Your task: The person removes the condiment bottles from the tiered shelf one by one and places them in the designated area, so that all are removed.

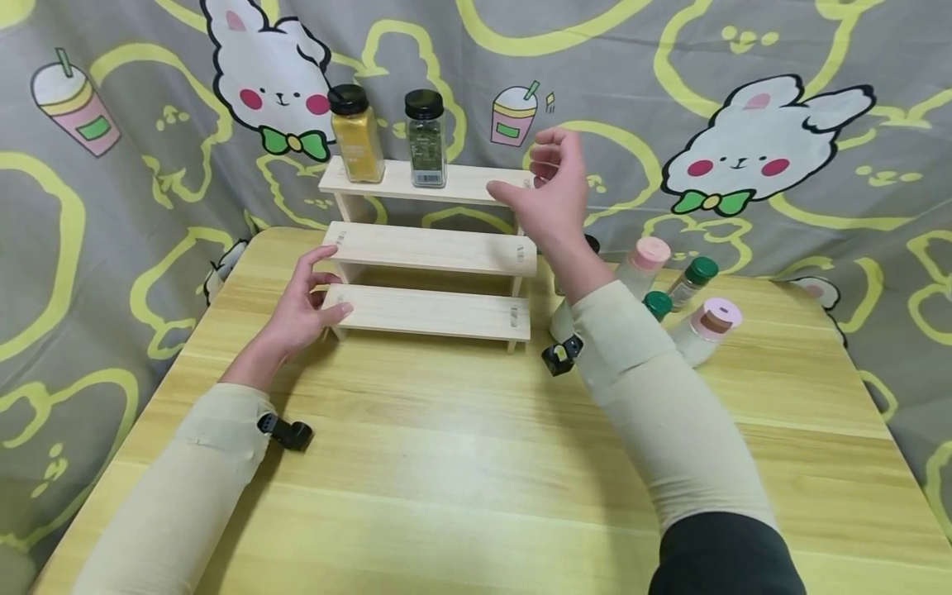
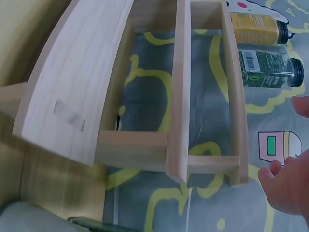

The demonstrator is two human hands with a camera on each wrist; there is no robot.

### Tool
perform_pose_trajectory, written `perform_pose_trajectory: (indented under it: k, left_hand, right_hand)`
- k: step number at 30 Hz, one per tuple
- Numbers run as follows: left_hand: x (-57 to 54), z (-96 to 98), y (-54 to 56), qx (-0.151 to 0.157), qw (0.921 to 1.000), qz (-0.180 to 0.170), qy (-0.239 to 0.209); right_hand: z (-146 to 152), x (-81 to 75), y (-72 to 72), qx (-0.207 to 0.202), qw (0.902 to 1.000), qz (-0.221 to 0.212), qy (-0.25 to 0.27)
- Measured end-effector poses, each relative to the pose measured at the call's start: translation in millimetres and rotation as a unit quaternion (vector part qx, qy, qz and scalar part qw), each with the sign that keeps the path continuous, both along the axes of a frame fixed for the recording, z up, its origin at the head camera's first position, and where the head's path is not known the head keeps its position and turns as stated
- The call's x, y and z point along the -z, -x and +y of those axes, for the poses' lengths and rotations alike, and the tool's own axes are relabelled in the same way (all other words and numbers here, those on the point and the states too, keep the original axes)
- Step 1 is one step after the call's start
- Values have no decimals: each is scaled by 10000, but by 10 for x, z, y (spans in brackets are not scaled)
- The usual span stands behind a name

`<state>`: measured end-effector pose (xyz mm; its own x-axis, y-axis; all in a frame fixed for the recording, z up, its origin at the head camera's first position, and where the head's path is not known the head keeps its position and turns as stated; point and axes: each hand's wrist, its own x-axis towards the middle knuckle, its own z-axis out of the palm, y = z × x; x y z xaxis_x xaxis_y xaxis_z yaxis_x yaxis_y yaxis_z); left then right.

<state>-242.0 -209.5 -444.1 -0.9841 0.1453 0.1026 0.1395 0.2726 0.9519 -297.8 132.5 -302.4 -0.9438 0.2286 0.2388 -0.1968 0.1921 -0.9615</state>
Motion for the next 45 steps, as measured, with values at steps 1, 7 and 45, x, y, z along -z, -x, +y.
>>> perform_pose_trajectory:
  k: [1,7,45]
  left_hand:
    - [-4,0,1,12,10000,15,10]
    - [-20,2,3,28,10000,-30,-19]
    - [-213,83,-102,66,9992,-232,-319]
  right_hand:
    - [-16,10,9,-14,10000,13,18]
    - [-114,52,66,-102,9999,-13,80]
    - [-707,-52,392,-499,9985,-219,-18]
